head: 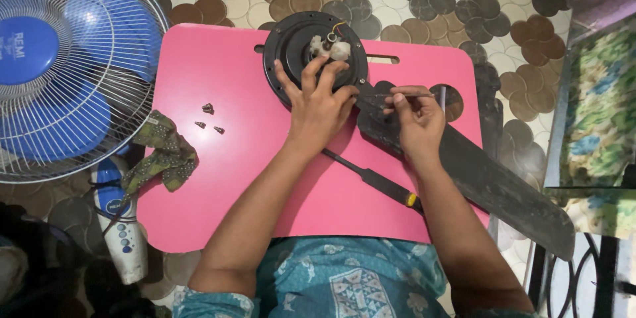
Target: The person attaches a fan blade to the motor housing on a pink table using a screwdriver and screws. They align the blade, insert screws, and tighten them to secure the blade to the motor.
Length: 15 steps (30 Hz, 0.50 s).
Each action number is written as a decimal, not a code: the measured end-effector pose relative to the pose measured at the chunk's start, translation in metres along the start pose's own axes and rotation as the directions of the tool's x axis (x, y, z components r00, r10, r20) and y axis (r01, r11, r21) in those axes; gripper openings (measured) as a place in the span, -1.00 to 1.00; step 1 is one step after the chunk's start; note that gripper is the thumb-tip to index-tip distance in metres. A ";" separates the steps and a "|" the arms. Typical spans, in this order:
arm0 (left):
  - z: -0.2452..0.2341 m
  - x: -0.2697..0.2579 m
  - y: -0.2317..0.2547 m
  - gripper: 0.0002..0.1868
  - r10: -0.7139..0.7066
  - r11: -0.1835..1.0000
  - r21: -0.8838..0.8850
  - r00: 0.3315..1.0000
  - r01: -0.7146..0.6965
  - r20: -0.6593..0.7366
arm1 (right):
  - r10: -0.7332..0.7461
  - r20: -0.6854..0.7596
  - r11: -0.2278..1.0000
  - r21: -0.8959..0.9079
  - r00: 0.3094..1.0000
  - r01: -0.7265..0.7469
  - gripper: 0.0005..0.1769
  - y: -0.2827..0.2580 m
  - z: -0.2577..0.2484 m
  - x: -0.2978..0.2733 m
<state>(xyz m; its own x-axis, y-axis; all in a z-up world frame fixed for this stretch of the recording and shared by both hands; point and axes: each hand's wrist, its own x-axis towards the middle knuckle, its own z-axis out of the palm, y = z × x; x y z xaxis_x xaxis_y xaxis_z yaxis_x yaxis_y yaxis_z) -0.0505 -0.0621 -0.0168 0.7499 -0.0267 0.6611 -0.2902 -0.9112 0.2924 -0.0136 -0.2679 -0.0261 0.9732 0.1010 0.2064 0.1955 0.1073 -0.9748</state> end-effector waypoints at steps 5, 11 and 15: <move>0.006 0.001 -0.002 -0.86 -0.005 1.000 0.007 1.000 0.005 -0.015 | -0.037 -0.007 0.998 -0.044 0.999 0.037 -0.92 -0.004 0.000 0.003; 0.011 -0.001 -0.002 -0.82 -0.007 1.000 0.013 1.000 0.008 -0.022 | -0.145 0.038 0.983 -0.104 0.989 0.148 -0.93 -0.010 0.000 0.006; 0.012 -0.002 -0.002 -0.78 0.009 0.998 0.055 0.999 -0.007 -0.038 | -0.134 0.048 0.987 -0.084 0.990 0.138 -0.92 -0.013 0.003 0.006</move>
<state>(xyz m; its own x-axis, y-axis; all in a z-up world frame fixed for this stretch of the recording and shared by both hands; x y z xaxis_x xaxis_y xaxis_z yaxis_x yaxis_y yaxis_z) -0.0439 -0.0658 -0.0269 0.7239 -0.0197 0.6896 -0.2629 -0.9321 0.2494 -0.0106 -0.2653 -0.0114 0.9314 0.1328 0.3390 0.3372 0.0366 -0.9407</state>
